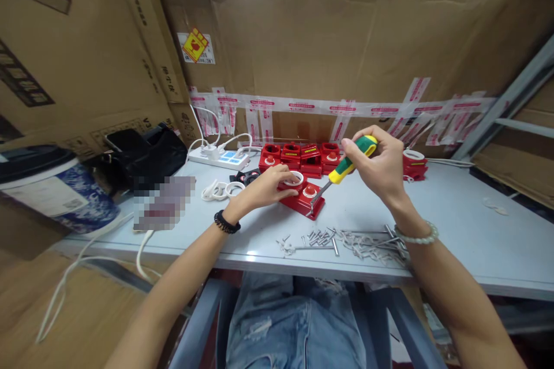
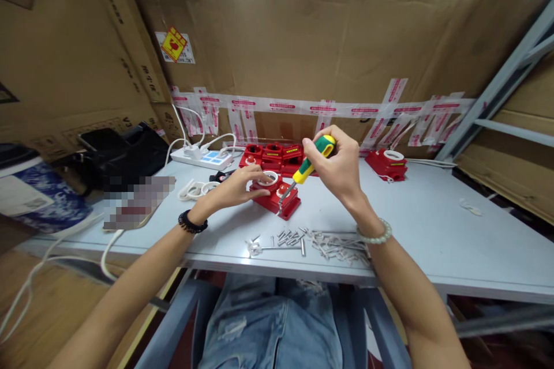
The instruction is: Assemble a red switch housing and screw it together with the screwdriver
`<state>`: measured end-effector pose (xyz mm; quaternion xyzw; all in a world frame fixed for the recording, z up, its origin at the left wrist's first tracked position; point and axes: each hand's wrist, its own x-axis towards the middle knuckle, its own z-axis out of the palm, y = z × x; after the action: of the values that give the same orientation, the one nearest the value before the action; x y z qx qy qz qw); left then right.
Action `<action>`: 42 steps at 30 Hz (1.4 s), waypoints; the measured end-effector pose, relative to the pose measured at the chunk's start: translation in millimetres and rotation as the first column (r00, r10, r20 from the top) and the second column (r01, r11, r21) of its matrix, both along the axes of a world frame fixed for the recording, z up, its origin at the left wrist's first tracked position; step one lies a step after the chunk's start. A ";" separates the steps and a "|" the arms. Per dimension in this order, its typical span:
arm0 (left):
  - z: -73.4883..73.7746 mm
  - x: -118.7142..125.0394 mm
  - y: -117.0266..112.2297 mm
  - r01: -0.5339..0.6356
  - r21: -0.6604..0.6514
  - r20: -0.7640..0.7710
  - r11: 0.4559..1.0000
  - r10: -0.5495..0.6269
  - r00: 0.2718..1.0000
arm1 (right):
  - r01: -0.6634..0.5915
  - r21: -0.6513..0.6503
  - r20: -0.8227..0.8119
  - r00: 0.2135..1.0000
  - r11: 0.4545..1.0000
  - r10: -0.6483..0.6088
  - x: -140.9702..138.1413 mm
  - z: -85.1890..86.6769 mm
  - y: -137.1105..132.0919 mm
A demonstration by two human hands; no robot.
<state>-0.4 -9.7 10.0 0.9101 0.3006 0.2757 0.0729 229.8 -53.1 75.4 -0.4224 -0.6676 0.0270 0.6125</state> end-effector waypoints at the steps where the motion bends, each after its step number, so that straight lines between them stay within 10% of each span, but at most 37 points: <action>1: 0.2 0.2 -1.1 0.002 0.002 0.005 1.000 -0.002 1.000 | 0.006 0.009 -0.002 1.000 1.000 -0.006 0.2 0.6 -0.1; 34: 5.2 -0.6 -13.6 0.032 -0.039 0.050 0.999 -0.030 0.998 | 0.030 0.012 0.142 0.989 0.999 -0.031 -6.8 -4.5 -1.1; 42: 8.9 30.8 -24.0 0.116 -0.003 0.232 0.993 -0.112 0.966 | 0.077 0.119 0.312 0.944 0.990 -0.111 -29.9 -5.3 -5.8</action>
<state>30.4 -33.7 19.0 0.8869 0.2398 0.3726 0.1307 199.8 -58.9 70.1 -0.4197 -0.7370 -0.1060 0.5190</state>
